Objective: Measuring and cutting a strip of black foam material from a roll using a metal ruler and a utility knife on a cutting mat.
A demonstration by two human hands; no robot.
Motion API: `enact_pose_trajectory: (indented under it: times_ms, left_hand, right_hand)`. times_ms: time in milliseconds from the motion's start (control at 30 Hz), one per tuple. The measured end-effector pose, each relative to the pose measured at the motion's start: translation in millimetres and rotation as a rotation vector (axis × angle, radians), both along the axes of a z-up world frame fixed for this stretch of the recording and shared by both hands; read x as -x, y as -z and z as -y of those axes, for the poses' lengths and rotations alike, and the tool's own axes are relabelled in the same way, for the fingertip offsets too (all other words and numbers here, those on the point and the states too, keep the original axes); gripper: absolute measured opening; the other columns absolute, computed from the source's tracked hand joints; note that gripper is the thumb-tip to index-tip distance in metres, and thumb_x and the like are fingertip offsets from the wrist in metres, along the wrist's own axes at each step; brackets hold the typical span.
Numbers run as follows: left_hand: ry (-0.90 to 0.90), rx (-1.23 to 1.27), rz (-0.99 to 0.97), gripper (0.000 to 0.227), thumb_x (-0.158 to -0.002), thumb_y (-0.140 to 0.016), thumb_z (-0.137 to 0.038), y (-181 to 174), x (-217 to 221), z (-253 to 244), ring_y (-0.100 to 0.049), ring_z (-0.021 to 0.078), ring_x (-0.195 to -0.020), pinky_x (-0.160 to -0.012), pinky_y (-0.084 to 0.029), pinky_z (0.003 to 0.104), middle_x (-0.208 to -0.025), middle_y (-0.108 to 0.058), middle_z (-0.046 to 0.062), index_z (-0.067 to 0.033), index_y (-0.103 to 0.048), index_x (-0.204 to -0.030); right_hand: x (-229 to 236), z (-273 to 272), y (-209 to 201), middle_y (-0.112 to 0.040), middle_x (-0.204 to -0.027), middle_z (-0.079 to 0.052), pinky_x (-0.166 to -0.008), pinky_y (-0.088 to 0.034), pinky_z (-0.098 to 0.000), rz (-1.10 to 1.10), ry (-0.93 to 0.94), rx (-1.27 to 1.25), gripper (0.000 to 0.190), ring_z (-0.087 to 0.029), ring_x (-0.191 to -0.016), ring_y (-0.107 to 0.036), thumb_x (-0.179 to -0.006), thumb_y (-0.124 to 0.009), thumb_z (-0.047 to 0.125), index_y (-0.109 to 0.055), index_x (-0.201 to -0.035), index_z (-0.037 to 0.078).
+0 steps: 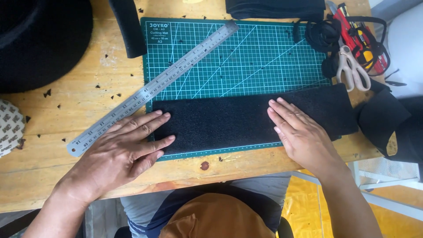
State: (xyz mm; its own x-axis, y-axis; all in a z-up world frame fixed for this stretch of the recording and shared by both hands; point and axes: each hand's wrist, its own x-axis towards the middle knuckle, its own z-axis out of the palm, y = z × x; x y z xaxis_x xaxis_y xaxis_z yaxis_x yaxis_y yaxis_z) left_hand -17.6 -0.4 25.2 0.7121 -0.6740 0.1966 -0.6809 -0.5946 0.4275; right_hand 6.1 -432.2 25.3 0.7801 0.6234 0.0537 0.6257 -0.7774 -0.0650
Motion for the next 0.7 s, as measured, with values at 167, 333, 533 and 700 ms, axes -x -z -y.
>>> enact_pose_trajectory:
  times_ms: [167,333,533,700]
  left_hand:
    - [0.006,0.052,0.018,0.038,-0.101,-0.055,-0.029,-2.3,-1.0,1.7,-0.042,0.0293,-0.15,-0.12,-0.035,0.045,-0.161,-0.046,0.011,-0.0266,-0.066,-0.137]
    - [-0.003,0.035,0.0,0.038,-0.101,-0.053,-0.03,-2.0,0.4,0.9,-0.039,0.0297,-0.152,-0.12,-0.033,0.044,-0.162,-0.044,0.01,-0.0275,-0.066,-0.137]
    - [-0.014,0.022,0.001,0.041,-0.099,-0.057,-0.03,-0.2,0.5,-0.2,-0.038,0.0299,-0.153,-0.119,-0.034,0.045,-0.163,-0.043,0.009,-0.029,-0.065,-0.139]
    - [-0.013,0.025,0.01,0.04,-0.1,-0.055,-0.031,-0.7,1.0,0.2,-0.04,0.0279,-0.152,-0.118,-0.036,0.045,-0.163,-0.044,0.008,-0.0304,-0.064,-0.139]
  right_hand:
    - [-1.3,3.6,5.3,-0.05,-0.16,-0.012,-0.127,-0.034,-0.0403,0.039,-0.027,0.007,0.047,-0.026,-0.15,-0.044,-0.101,-0.056,0.008,-0.056,-0.147,0.0]
    - [-0.4,1.9,3.6,-0.049,-0.16,-0.011,-0.127,-0.033,-0.0391,0.019,-0.011,0.019,0.048,-0.024,-0.151,-0.043,-0.101,-0.055,0.01,-0.054,-0.148,0.002]
    - [-2.0,2.8,5.3,-0.048,-0.161,-0.01,-0.127,-0.032,-0.0389,0.009,-0.002,0.014,0.048,-0.024,-0.151,-0.042,-0.102,-0.054,0.01,-0.054,-0.149,0.002]
    - [-0.9,0.6,1.9,-0.05,-0.16,-0.011,-0.126,-0.034,-0.0393,0.011,-0.001,-0.003,0.046,-0.024,-0.15,-0.043,-0.103,-0.054,0.01,-0.055,-0.148,0.002]
